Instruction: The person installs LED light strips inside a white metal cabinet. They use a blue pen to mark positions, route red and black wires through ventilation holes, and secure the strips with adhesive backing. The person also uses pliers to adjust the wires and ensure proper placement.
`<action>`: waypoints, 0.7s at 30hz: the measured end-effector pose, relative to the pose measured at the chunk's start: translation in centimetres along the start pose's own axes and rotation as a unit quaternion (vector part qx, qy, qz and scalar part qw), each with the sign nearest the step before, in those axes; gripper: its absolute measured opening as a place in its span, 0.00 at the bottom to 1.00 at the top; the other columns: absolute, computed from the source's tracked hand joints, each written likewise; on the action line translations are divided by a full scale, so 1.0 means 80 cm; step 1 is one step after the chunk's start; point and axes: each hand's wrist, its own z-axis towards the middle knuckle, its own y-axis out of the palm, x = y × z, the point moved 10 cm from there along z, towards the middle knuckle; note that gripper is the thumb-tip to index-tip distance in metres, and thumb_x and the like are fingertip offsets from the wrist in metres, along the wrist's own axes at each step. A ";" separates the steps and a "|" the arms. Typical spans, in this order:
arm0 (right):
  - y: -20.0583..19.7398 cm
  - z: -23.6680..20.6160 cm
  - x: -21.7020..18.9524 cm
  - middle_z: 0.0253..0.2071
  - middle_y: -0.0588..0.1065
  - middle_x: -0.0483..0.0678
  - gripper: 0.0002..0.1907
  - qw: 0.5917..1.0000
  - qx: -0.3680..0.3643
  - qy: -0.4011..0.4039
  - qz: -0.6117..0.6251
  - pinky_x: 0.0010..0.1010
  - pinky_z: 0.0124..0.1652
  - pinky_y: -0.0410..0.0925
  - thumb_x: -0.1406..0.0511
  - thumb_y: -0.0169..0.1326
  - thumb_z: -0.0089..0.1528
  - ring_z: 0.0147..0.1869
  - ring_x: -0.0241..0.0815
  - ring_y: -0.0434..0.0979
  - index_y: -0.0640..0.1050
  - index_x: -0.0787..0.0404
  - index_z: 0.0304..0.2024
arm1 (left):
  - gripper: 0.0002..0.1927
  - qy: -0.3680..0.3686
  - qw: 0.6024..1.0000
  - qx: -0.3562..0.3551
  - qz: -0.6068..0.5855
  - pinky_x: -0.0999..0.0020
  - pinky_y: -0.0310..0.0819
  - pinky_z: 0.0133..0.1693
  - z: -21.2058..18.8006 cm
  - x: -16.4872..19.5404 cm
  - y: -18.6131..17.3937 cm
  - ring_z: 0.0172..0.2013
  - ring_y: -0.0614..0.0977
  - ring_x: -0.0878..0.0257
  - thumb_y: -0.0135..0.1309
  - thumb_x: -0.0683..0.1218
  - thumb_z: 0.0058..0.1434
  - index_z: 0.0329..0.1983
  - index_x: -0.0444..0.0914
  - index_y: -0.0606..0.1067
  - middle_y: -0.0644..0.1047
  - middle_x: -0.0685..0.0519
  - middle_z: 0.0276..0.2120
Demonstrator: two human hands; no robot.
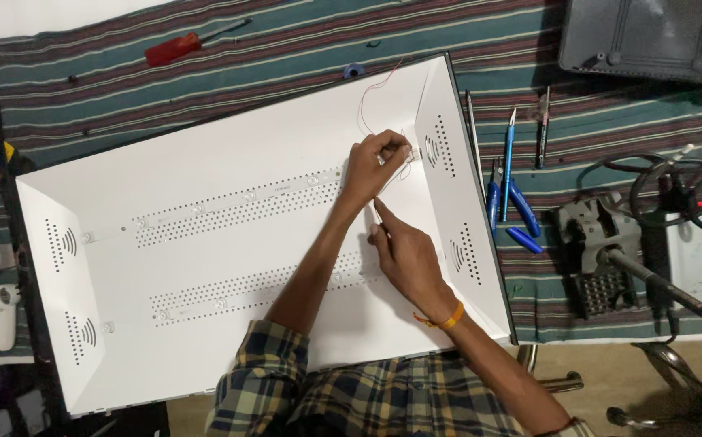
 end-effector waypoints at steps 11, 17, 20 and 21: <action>0.010 0.010 0.012 0.28 0.77 0.52 0.12 0.991 -0.025 -0.035 -0.129 0.40 0.37 0.61 0.71 0.55 0.63 0.33 0.48 0.74 0.80 0.65 0.49 | 0.06 0.061 0.996 -0.001 0.068 0.64 0.72 0.50 -0.032 0.016 -0.010 0.49 0.74 0.60 0.63 0.46 0.59 0.32 0.39 0.80 0.77 0.55 0.42; -0.003 0.012 0.021 0.24 0.74 0.49 0.10 0.992 0.009 -0.028 -0.125 0.39 0.35 0.60 0.70 0.56 0.63 0.30 0.46 0.70 0.83 0.64 0.45 | 0.07 0.026 0.982 0.096 0.164 0.55 0.58 0.53 -0.059 0.025 -0.032 0.51 0.70 0.55 0.64 0.48 0.57 0.30 0.40 0.81 0.75 0.55 0.45; -0.008 0.015 0.021 0.24 0.73 0.48 0.08 0.980 0.036 -0.038 -0.194 0.39 0.35 0.59 0.68 0.59 0.62 0.30 0.46 0.68 0.84 0.62 0.42 | 0.07 -0.002 0.976 0.116 0.187 0.54 0.58 0.52 -0.069 0.031 -0.034 0.49 0.71 0.54 0.65 0.49 0.57 0.29 0.41 0.81 0.74 0.54 0.43; -0.010 0.017 0.020 0.24 0.73 0.47 0.08 0.972 0.047 -0.043 -0.225 0.40 0.35 0.59 0.67 0.60 0.61 0.31 0.46 0.68 0.84 0.61 0.41 | 0.07 0.008 0.973 0.125 0.192 0.55 0.61 0.52 -0.072 0.037 -0.035 0.47 0.72 0.54 0.64 0.49 0.57 0.29 0.41 0.81 0.74 0.52 0.41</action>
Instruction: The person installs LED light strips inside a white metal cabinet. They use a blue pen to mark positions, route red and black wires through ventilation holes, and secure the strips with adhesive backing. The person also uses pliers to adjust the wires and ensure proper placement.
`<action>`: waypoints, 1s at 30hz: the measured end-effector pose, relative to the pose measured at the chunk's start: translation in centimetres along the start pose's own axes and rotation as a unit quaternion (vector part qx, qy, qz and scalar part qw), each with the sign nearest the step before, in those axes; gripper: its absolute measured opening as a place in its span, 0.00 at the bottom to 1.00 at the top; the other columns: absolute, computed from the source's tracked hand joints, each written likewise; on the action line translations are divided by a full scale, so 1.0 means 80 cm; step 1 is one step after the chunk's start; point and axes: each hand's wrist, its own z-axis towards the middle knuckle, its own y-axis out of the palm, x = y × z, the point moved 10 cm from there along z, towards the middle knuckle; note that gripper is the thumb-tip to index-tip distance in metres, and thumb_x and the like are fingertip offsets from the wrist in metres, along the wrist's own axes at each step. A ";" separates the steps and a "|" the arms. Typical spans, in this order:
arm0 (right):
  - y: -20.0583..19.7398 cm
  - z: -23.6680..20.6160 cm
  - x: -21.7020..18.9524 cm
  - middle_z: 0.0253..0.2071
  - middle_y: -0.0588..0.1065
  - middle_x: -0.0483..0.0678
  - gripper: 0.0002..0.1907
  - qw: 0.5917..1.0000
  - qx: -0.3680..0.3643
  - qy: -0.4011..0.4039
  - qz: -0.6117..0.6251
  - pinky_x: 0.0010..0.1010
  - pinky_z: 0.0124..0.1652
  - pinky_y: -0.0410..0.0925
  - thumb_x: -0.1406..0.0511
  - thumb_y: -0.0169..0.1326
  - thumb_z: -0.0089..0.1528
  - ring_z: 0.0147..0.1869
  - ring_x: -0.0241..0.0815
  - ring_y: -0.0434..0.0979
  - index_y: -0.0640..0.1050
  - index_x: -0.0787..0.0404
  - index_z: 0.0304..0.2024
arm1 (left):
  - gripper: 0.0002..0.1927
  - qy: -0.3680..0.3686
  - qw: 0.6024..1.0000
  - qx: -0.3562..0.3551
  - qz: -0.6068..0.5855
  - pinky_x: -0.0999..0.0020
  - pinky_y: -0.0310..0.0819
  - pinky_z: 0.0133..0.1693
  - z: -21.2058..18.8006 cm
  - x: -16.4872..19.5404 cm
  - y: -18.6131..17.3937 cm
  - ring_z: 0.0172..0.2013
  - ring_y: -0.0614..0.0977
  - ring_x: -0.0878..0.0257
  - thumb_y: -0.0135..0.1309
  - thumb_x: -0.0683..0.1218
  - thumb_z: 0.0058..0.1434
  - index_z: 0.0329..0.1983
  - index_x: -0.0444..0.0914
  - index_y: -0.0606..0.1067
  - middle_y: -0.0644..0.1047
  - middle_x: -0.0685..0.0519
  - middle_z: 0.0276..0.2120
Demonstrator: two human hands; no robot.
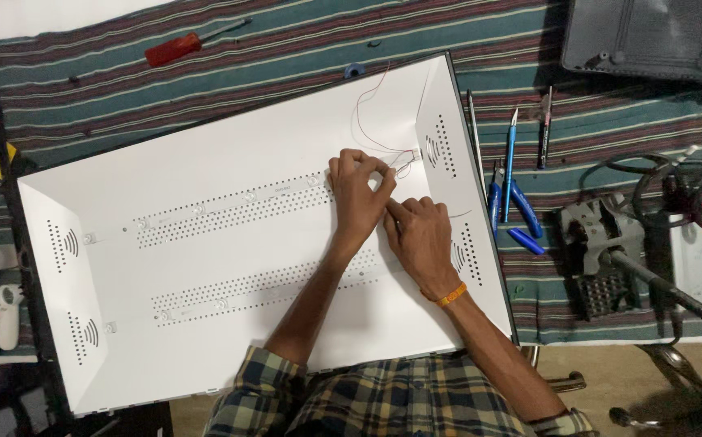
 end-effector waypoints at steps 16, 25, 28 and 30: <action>-0.005 0.003 0.003 0.30 0.72 0.47 0.09 0.997 0.000 -0.023 0.067 0.38 0.38 0.59 0.67 0.61 0.62 0.35 0.44 0.67 0.84 0.60 0.45 | 0.08 -0.138 0.959 -0.037 -0.243 0.75 0.75 0.32 0.003 -0.059 0.037 0.29 0.80 0.70 0.58 0.45 0.66 0.39 0.34 0.79 0.81 0.54 0.28; -0.038 0.046 0.039 0.35 0.74 0.53 0.12 0.992 0.050 0.020 0.112 0.41 0.38 0.68 0.75 0.57 0.62 0.39 0.51 0.75 0.80 0.66 0.49 | 0.12 -0.170 0.957 -0.098 -0.213 0.75 0.68 0.25 -0.001 -0.058 0.044 0.23 0.74 0.72 0.59 0.48 0.65 0.38 0.33 0.81 0.78 0.55 0.22; -0.039 0.062 0.041 0.38 0.75 0.54 0.14 0.995 0.036 -0.010 0.091 0.40 0.37 0.69 0.75 0.58 0.58 0.41 0.52 0.76 0.82 0.63 0.47 | 0.12 -0.166 0.946 -0.113 -0.253 0.77 0.74 0.28 -0.004 -0.046 0.050 0.24 0.79 0.75 0.60 0.49 0.65 0.38 0.34 0.81 0.80 0.58 0.23; -0.038 0.067 0.042 0.38 0.77 0.52 0.09 0.996 0.030 -0.025 0.074 0.40 0.39 0.71 0.74 0.61 0.59 0.42 0.52 0.78 0.82 0.61 0.41 | 0.12 -0.154 0.950 -0.118 -0.244 0.77 0.72 0.26 -0.004 -0.036 0.048 0.23 0.78 0.75 0.60 0.49 0.65 0.38 0.34 0.82 0.79 0.57 0.21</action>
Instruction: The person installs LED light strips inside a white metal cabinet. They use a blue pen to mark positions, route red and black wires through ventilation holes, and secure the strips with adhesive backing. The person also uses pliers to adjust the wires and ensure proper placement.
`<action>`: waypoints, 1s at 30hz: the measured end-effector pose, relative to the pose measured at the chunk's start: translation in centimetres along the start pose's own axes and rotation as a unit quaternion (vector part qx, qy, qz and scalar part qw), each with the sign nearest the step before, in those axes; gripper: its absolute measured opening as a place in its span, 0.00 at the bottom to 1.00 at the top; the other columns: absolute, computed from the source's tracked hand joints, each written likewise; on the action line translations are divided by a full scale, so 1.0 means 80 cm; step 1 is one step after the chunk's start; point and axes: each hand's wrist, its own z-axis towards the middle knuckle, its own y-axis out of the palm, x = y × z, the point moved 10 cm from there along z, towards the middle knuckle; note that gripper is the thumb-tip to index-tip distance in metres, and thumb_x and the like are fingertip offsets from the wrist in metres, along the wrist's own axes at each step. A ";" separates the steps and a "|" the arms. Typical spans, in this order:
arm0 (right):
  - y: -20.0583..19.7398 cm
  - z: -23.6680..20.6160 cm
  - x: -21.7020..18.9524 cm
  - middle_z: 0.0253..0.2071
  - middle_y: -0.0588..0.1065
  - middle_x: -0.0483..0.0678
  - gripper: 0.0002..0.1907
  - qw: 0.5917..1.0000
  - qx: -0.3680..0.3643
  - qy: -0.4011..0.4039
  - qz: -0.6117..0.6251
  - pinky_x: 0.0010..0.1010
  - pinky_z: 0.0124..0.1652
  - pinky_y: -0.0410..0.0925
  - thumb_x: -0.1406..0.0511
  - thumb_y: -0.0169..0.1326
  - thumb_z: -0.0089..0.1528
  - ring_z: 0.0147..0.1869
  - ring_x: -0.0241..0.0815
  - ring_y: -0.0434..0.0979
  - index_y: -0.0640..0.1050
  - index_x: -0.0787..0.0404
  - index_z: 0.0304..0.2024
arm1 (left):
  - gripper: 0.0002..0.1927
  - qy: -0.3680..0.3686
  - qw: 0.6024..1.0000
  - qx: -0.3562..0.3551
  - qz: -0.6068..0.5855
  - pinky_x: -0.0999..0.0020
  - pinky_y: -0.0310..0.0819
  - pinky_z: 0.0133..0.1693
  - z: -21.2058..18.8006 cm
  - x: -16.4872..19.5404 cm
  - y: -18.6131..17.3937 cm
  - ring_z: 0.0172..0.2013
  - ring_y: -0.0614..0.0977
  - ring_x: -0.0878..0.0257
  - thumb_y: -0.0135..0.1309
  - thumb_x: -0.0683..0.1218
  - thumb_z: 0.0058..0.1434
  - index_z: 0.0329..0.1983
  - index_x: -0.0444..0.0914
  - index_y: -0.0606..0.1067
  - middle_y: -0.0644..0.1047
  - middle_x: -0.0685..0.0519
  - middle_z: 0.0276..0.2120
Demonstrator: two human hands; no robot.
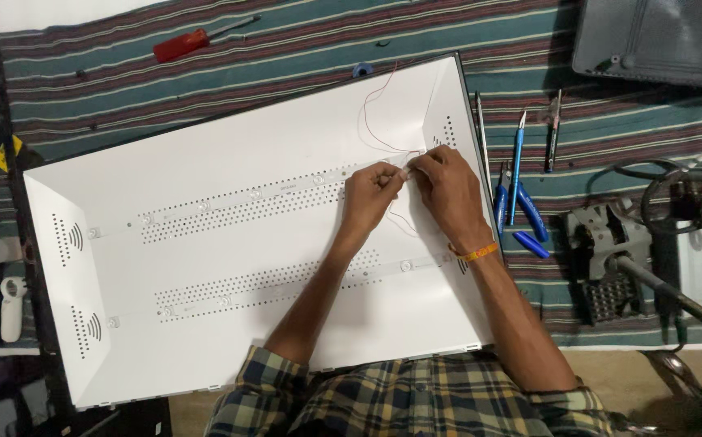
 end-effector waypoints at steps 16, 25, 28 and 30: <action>0.001 -0.012 0.033 0.43 0.79 0.54 0.10 0.996 -0.053 0.056 0.047 0.38 0.41 0.73 0.77 0.57 0.59 0.43 0.53 0.81 0.82 0.65 0.42 | 0.07 0.116 0.950 0.061 0.285 0.62 0.75 0.32 -0.028 0.049 -0.007 0.31 0.82 0.59 0.59 0.48 0.66 0.39 0.40 0.76 0.79 0.54 0.35; 0.000 -0.014 0.028 0.41 0.77 0.53 0.11 0.994 -0.064 0.077 0.047 0.37 0.38 0.72 0.78 0.55 0.59 0.40 0.50 0.80 0.83 0.64 0.42 | 0.07 0.106 0.985 0.081 0.106 0.69 0.72 0.28 0.002 0.048 -0.011 0.24 0.77 0.67 0.57 0.44 0.65 0.37 0.35 0.76 0.79 0.54 0.26; 0.002 -0.019 0.029 0.41 0.77 0.53 0.14 0.993 -0.066 0.087 0.041 0.36 0.38 0.72 0.78 0.54 0.58 0.40 0.49 0.79 0.83 0.64 0.43 | 0.08 0.100 0.991 0.065 0.065 0.72 0.68 0.25 0.005 0.046 -0.006 0.21 0.73 0.72 0.57 0.44 0.66 0.37 0.33 0.75 0.77 0.54 0.24; 0.003 -0.023 0.029 0.41 0.77 0.53 0.15 0.994 -0.055 0.088 0.033 0.37 0.38 0.72 0.78 0.54 0.57 0.41 0.50 0.79 0.83 0.64 0.44 | 0.08 0.093 0.992 0.061 0.064 0.73 0.69 0.25 0.007 0.043 -0.005 0.21 0.73 0.72 0.57 0.44 0.66 0.37 0.33 0.75 0.78 0.54 0.24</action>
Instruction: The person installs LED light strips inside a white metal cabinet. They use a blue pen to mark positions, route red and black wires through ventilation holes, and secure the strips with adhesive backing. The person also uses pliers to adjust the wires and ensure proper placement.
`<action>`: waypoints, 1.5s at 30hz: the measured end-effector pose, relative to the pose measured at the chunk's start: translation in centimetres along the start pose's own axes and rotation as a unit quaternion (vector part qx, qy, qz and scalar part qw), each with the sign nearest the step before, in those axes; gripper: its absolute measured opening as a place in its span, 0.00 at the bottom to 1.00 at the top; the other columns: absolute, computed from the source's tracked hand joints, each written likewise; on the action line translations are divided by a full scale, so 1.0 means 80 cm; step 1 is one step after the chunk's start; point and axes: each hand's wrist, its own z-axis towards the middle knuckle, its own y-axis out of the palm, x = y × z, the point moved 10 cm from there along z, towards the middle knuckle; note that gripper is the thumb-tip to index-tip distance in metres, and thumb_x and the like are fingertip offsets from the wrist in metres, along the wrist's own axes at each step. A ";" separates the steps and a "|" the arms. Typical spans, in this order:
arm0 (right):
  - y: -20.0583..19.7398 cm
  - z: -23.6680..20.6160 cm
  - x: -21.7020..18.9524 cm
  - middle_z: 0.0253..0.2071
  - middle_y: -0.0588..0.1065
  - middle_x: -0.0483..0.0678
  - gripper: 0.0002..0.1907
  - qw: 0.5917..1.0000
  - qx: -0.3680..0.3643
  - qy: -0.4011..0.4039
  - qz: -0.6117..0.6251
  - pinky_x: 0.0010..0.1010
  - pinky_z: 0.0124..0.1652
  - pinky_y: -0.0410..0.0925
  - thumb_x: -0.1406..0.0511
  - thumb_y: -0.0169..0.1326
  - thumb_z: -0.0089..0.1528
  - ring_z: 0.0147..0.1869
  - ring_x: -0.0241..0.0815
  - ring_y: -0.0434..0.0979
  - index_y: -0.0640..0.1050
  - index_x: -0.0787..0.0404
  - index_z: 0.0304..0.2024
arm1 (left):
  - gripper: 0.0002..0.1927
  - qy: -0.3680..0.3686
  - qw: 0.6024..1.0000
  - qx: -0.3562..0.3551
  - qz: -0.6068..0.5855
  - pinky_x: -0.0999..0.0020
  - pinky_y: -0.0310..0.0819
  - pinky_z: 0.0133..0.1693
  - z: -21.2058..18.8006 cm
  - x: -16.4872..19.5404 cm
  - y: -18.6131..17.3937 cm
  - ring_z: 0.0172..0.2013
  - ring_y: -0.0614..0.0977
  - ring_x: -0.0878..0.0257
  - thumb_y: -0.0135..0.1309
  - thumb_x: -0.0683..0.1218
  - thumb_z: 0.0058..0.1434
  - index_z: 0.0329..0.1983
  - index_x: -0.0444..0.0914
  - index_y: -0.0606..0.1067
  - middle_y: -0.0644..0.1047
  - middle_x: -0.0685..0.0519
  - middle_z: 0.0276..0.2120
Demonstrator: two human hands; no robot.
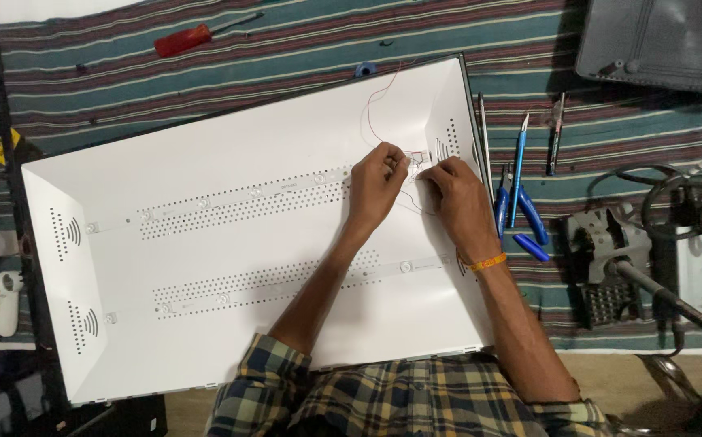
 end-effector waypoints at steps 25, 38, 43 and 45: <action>0.005 0.040 0.010 0.38 0.76 0.53 0.09 0.999 -0.019 -0.018 0.040 0.31 0.32 0.70 0.70 0.64 0.59 0.31 0.41 0.76 0.82 0.65 0.42 | 0.09 -0.018 0.997 -0.044 -0.055 0.72 0.70 0.28 0.007 -0.022 0.009 0.27 0.75 0.70 0.60 0.44 0.63 0.44 0.36 0.82 0.82 0.54 0.35; 0.037 0.037 0.077 0.29 0.78 0.44 0.04 0.897 -0.073 0.191 0.392 0.21 0.24 0.61 0.68 0.59 0.62 0.26 0.28 0.70 0.76 0.62 0.36 | 0.09 -0.001 0.998 0.037 0.042 0.68 0.77 0.32 0.002 -0.003 0.001 0.28 0.84 0.63 0.57 0.45 0.63 0.42 0.36 0.82 0.84 0.49 0.32; 0.028 0.041 0.066 0.23 0.71 0.40 0.08 0.919 -0.084 0.205 0.326 0.22 0.21 0.55 0.62 0.63 0.63 0.22 0.26 0.64 0.77 0.56 0.39 | 0.11 -0.070 0.997 0.001 0.038 0.69 0.73 0.27 0.001 -0.029 0.004 0.21 0.80 0.64 0.55 0.46 0.67 0.46 0.38 0.83 0.81 0.48 0.21; 0.019 0.049 0.045 0.22 0.72 0.40 0.10 0.976 -0.105 0.124 0.146 0.21 0.23 0.58 0.60 0.64 0.62 0.24 0.25 0.64 0.81 0.59 0.32 | 0.10 -0.016 1.000 0.016 -0.011 0.72 0.77 0.31 0.006 -0.019 -0.001 0.28 0.84 0.69 0.54 0.46 0.68 0.47 0.37 0.82 0.83 0.51 0.27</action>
